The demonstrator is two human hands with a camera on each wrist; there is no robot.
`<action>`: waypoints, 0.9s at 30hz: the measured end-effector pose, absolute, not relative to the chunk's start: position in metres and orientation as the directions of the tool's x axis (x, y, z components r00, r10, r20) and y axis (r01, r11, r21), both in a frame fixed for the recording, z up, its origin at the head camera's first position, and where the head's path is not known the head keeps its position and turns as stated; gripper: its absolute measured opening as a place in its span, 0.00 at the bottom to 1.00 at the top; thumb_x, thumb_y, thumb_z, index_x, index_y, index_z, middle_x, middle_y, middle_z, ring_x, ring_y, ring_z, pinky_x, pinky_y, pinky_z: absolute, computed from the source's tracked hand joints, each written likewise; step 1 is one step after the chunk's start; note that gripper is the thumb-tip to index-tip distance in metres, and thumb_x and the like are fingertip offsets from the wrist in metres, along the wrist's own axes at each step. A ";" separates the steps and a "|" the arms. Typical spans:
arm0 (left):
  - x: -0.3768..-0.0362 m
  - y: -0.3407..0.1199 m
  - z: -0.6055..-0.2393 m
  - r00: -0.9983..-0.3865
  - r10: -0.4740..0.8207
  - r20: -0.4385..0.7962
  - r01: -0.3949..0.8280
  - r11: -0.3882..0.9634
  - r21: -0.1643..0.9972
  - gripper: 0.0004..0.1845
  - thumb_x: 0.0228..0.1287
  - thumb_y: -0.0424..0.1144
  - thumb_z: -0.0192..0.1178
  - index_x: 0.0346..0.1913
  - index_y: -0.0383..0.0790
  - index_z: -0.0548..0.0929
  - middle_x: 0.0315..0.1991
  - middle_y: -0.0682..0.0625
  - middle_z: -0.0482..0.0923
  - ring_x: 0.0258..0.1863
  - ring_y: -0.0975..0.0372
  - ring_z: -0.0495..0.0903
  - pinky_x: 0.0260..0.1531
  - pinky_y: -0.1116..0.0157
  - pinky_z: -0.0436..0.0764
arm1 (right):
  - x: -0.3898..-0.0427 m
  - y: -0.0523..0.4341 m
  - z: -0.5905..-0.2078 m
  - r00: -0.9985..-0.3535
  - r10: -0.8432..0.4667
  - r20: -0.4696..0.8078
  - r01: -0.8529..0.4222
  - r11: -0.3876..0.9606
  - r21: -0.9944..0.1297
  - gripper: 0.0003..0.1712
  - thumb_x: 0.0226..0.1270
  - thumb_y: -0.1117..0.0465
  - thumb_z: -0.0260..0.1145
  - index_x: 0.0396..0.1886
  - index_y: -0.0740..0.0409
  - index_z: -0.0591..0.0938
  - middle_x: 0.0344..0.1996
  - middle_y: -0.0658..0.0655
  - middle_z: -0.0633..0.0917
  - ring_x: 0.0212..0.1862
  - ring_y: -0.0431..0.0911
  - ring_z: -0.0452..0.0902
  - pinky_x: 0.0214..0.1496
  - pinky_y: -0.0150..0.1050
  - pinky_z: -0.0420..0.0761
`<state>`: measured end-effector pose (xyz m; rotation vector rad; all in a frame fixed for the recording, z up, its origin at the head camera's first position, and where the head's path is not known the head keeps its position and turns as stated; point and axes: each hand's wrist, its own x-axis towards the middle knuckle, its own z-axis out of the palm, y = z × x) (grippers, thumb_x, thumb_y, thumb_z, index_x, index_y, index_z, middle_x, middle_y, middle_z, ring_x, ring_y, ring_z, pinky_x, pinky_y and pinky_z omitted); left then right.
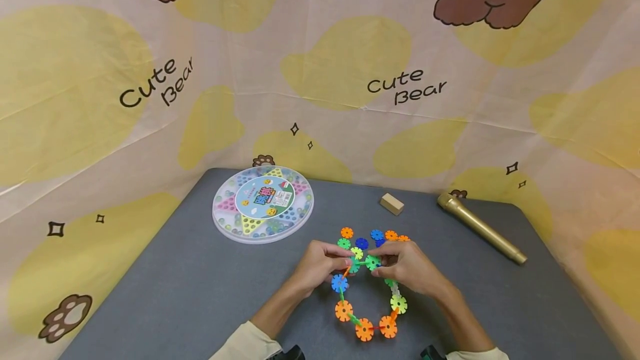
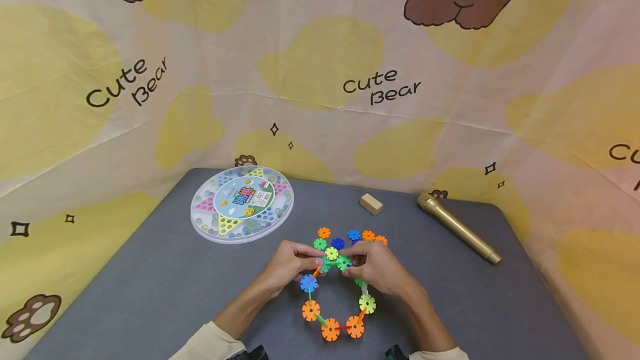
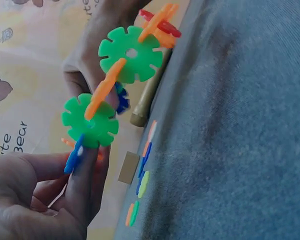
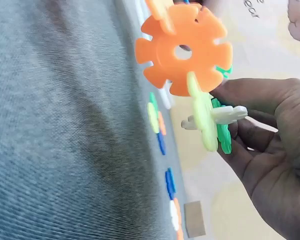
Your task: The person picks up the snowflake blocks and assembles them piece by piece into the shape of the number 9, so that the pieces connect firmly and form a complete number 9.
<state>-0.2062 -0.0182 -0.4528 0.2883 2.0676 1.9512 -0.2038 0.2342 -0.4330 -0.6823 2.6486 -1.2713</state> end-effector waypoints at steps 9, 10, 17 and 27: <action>-0.206 -0.017 -0.450 -0.946 0.322 -0.033 -0.012 0.067 0.998 0.13 0.72 0.37 0.69 0.52 0.31 0.91 0.42 0.45 0.91 0.32 0.64 0.84 0.33 0.71 0.82 | -0.206 0.233 -0.436 -0.906 -0.419 0.061 -0.304 0.543 -0.783 0.21 0.62 0.60 0.80 0.55 0.60 0.90 0.31 0.50 0.82 0.34 0.43 0.78 0.34 0.34 0.80; -0.205 -0.016 -0.450 -0.945 0.325 -0.035 -0.019 0.053 0.998 0.14 0.72 0.38 0.69 0.53 0.31 0.91 0.43 0.44 0.91 0.34 0.61 0.87 0.37 0.70 0.84 | -0.206 0.233 -0.436 -0.908 -0.414 0.060 -0.301 0.545 -0.783 0.21 0.62 0.60 0.80 0.55 0.59 0.89 0.31 0.50 0.82 0.33 0.43 0.77 0.33 0.34 0.79; -0.204 -0.015 -0.450 -0.948 0.318 -0.001 0.032 0.098 0.995 0.20 0.64 0.37 0.75 0.58 0.35 0.88 0.45 0.43 0.89 0.42 0.56 0.88 0.43 0.65 0.86 | -0.206 0.232 -0.436 -0.921 -0.388 0.041 -0.273 0.566 -0.778 0.21 0.64 0.60 0.79 0.56 0.59 0.87 0.30 0.50 0.79 0.33 0.43 0.75 0.32 0.33 0.76; -0.206 -0.014 -0.456 -0.962 0.263 0.073 0.108 0.121 0.987 0.13 0.68 0.34 0.73 0.54 0.37 0.91 0.42 0.45 0.85 0.39 0.47 0.90 0.37 0.66 0.89 | -0.202 0.226 -0.431 -0.895 -0.445 -0.024 -0.258 0.561 -0.786 0.22 0.65 0.55 0.79 0.57 0.53 0.86 0.32 0.51 0.78 0.34 0.45 0.75 0.35 0.35 0.77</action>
